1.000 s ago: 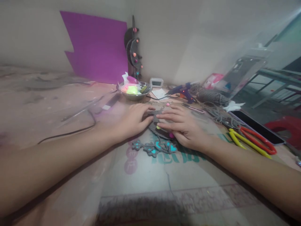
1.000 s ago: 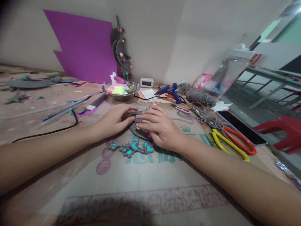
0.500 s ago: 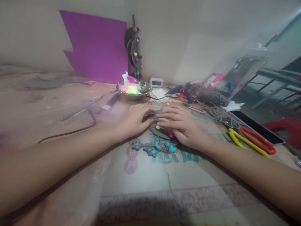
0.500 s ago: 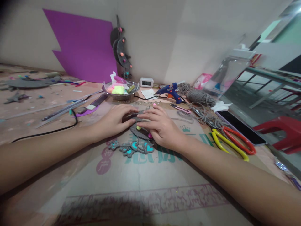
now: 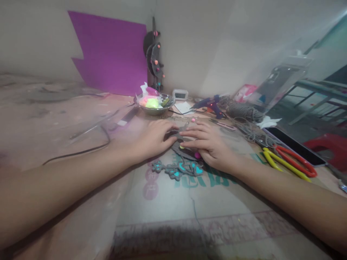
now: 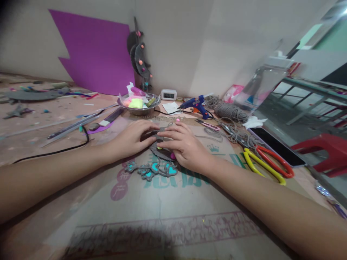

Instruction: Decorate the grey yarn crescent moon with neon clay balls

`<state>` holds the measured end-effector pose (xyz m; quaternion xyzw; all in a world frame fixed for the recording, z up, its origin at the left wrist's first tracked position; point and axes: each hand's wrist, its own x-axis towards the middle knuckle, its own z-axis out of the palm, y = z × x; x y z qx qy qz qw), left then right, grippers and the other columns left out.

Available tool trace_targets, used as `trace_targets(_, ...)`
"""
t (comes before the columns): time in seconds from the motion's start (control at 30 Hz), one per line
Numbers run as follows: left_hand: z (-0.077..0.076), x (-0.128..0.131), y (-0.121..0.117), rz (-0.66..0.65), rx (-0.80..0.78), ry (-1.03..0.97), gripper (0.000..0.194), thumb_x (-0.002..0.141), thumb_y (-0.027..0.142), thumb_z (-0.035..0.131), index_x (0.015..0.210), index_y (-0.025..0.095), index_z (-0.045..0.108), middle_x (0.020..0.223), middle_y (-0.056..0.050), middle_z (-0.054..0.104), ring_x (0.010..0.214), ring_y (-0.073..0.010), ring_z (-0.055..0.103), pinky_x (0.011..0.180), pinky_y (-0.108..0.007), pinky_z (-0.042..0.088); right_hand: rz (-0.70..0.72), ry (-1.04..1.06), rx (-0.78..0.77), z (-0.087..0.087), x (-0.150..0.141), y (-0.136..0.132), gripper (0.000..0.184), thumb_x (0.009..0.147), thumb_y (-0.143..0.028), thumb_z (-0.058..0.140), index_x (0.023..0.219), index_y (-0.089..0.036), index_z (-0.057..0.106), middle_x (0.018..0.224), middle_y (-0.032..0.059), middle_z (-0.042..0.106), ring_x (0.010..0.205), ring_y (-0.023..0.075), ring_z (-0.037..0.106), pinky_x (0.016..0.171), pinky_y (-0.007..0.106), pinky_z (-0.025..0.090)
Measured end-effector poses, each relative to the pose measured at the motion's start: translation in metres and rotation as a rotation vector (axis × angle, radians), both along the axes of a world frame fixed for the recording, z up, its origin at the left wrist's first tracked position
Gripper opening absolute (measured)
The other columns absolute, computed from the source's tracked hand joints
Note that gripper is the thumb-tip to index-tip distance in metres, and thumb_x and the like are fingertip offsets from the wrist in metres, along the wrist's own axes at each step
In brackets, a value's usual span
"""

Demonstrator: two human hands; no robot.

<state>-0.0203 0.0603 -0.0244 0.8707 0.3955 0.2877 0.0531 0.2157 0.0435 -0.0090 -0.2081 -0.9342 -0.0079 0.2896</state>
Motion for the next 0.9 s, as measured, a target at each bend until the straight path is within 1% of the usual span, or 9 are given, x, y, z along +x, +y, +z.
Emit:
trace_targets(0.17, 0.000, 0.000, 0.000, -0.004, -0.004, 0.003, 0.031, 0.090, 0.032, 0.056, 0.116, 0.016, 0.063, 0.118, -0.011, 0.069, 0.111, -0.0275, 0.062, 0.097, -0.046, 0.047, -0.011, -0.002, -0.028, 0.000, 0.000, 0.000, 0.046, 0.081, -0.004, 0.048, 0.111, -0.029, 0.072, 0.128, 0.0044, 0.069, 0.123, 0.0236, 0.057, 0.113, 0.058, 0.034)
trace_targets(0.33, 0.000, 0.000, 0.001, -0.002, -0.006, -0.008, 0.031, 0.090, 0.032, 0.056, 0.116, 0.017, 0.063, 0.117, -0.011, 0.069, 0.112, -0.0271, 0.061, 0.097, -0.045, 0.047, -0.022, 0.001, -0.003, 0.000, 0.000, -0.001, 0.046, 0.082, -0.003, 0.047, 0.111, -0.027, 0.072, 0.130, 0.0068, 0.067, 0.125, 0.0239, 0.056, 0.112, 0.058, 0.035)
trace_targets(0.5, -0.001, 0.000, 0.002, -0.008, -0.007, -0.005, 0.031, 0.089, 0.032, 0.057, 0.115, 0.017, 0.063, 0.117, -0.010, 0.069, 0.110, -0.0272, 0.062, 0.096, -0.045, 0.047, -0.032, 0.008, -0.020, 0.000, 0.000, -0.002, 0.046, 0.082, -0.003, 0.048, 0.111, -0.029, 0.072, 0.132, 0.0058, 0.066, 0.126, 0.0247, 0.055, 0.112, 0.059, 0.034)
trace_targets(0.6, 0.000, -0.001, 0.001, -0.021, 0.002, -0.030, 0.028, 0.091, 0.030, 0.057, 0.114, 0.017, 0.064, 0.118, -0.010, 0.069, 0.112, -0.0266, 0.061, 0.098, -0.045, 0.046, -0.044, -0.001, -0.027, 0.001, -0.001, -0.003, 0.042, 0.085, -0.004, 0.047, 0.111, -0.028, 0.071, 0.131, 0.0066, 0.066, 0.125, 0.0240, 0.056, 0.112, 0.057, 0.035)
trace_targets(0.67, 0.003, -0.001, -0.001, -0.062, 0.039, -0.076, 0.025, 0.094, 0.028, 0.053, 0.113, 0.018, 0.066, 0.119, -0.009, 0.068, 0.114, -0.0250, 0.060, 0.100, -0.044, 0.045, -0.064, 0.036, -0.025, 0.002, -0.001, -0.003, 0.041, 0.088, -0.005, 0.045, 0.115, -0.026, 0.068, 0.129, 0.0085, 0.067, 0.124, 0.0233, 0.057, 0.111, 0.055, 0.038)
trace_targets(0.77, 0.007, -0.002, -0.004, -0.171, 0.084, -0.104, 0.024, 0.097, 0.028, 0.050, 0.108, 0.022, 0.070, 0.122, -0.008, 0.067, 0.117, -0.0226, 0.058, 0.104, -0.043, 0.042, -0.094, 0.135, -0.023, 0.001, -0.001, 0.001, 0.042, 0.088, -0.005, 0.044, 0.120, -0.023, 0.064, 0.125, 0.0106, 0.067, 0.122, 0.0236, 0.058, 0.107, 0.052, 0.042)
trace_targets(0.83, 0.007, -0.002, -0.006, -0.249, 0.099, -0.087, 0.023, 0.097, 0.030, 0.052, 0.109, 0.025, 0.071, 0.126, -0.006, 0.065, 0.122, -0.0221, 0.055, 0.107, -0.043, 0.040, -0.128, 0.174, -0.038, -0.001, 0.000, 0.004, 0.041, 0.087, -0.005, 0.044, 0.118, -0.023, 0.064, 0.122, 0.0104, 0.068, 0.120, 0.0246, 0.059, 0.105, 0.052, 0.044)
trace_targets(0.9, 0.007, -0.003, -0.007, -0.290, 0.109, -0.072, 0.023, 0.096, 0.031, 0.055, 0.111, 0.027, 0.072, 0.130, -0.006, 0.063, 0.126, -0.0226, 0.053, 0.110, -0.043, 0.038, -0.169, 0.183, -0.062, -0.002, 0.001, 0.007, 0.040, 0.086, -0.005, 0.044, 0.115, -0.023, 0.065, 0.121, 0.0097, 0.068, 0.119, 0.0252, 0.060, 0.104, 0.052, 0.046)
